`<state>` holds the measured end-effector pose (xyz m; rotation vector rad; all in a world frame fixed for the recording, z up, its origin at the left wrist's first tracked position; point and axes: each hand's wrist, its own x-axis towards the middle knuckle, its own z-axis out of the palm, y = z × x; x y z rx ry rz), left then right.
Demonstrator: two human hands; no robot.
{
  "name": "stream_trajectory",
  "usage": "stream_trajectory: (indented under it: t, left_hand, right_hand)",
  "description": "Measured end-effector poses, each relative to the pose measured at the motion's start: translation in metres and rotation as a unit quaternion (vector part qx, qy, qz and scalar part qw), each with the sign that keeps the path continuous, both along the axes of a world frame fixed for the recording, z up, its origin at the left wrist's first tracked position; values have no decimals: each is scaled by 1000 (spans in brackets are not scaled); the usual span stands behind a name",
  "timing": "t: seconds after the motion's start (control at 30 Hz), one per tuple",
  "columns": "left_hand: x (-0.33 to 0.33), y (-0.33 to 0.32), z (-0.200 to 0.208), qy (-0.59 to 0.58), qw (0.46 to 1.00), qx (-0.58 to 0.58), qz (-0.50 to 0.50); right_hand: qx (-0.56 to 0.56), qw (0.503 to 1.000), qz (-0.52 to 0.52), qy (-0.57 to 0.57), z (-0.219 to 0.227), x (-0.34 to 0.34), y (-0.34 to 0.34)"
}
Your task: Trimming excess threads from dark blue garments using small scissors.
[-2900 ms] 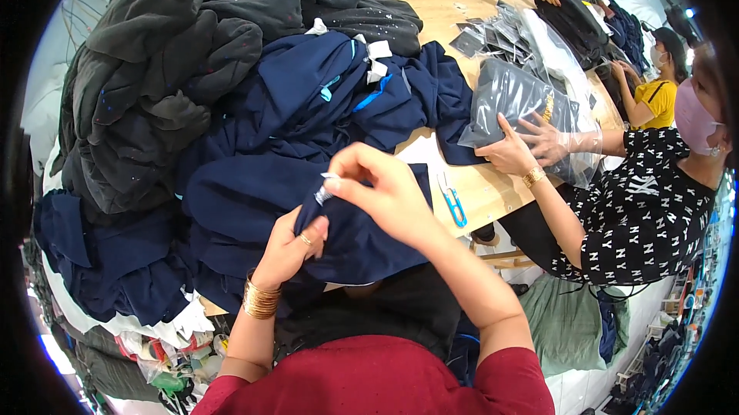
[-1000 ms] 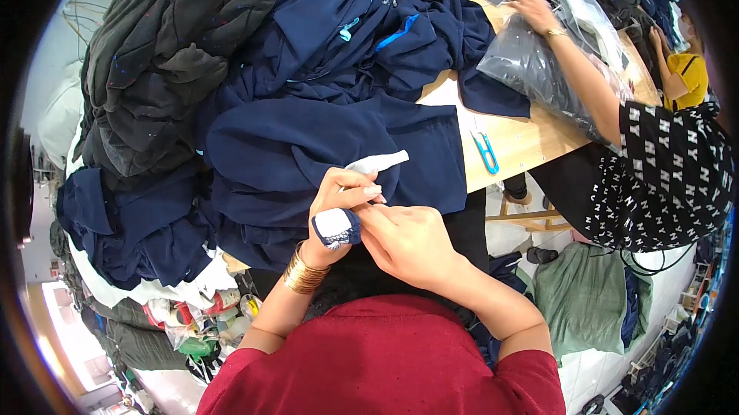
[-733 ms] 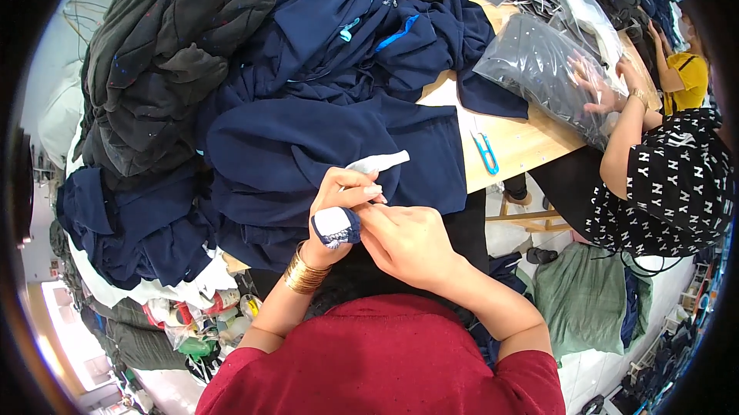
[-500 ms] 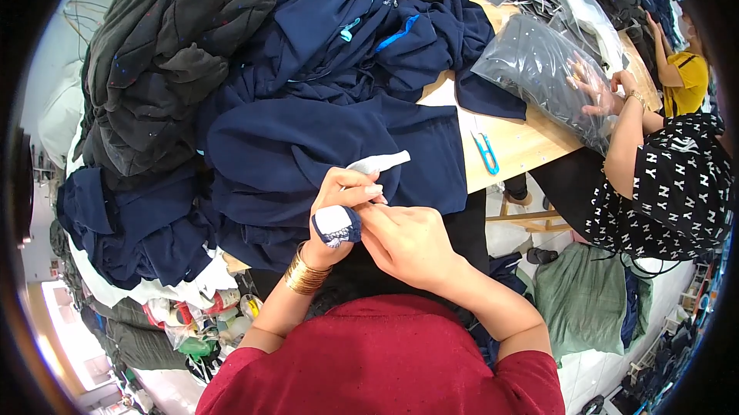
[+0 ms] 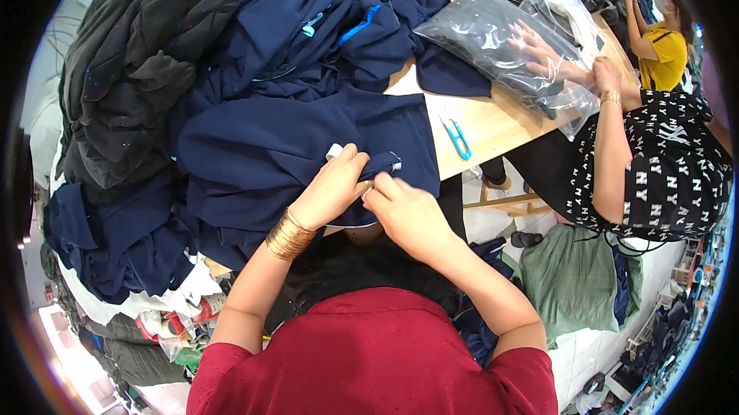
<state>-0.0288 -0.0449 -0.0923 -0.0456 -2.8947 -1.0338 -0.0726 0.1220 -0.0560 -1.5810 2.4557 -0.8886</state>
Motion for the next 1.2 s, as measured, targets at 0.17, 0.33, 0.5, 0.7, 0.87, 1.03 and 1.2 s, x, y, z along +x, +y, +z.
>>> stream_trajectory:
  t: [0.17, 0.33, 0.5, 0.7, 0.87, 1.03, 1.2]
  left_hand:
    - [-10, 0, -9, -51, 997, 5, -63]
    - [-43, -36, 4, -269, 926, 186, -187]
    - [-65, -72, 21, -311, 886, 159, -304]
    - [-75, -58, 54, -322, 899, -135, -264]
    - [-65, -34, 30, -177, 932, -80, -307]
    - [-52, -35, 47, -111, 930, -291, -195]
    - [-59, -31, 63, -70, 925, -350, -134]
  right_hand:
    - [-65, 992, -34, -98, -19, -20, 0]
    - [-111, 944, -73, -303, -32, -21, -5]
    - [-94, 942, -102, -304, -24, -24, -11]
    - [-102, 986, -38, -125, -25, -25, -12]
    - [-130, 987, 25, -94, -21, -31, -17]
    - [-104, 969, 1, -223, -25, -35, -8]
    - [-63, 991, 27, -115, -18, -37, -9]
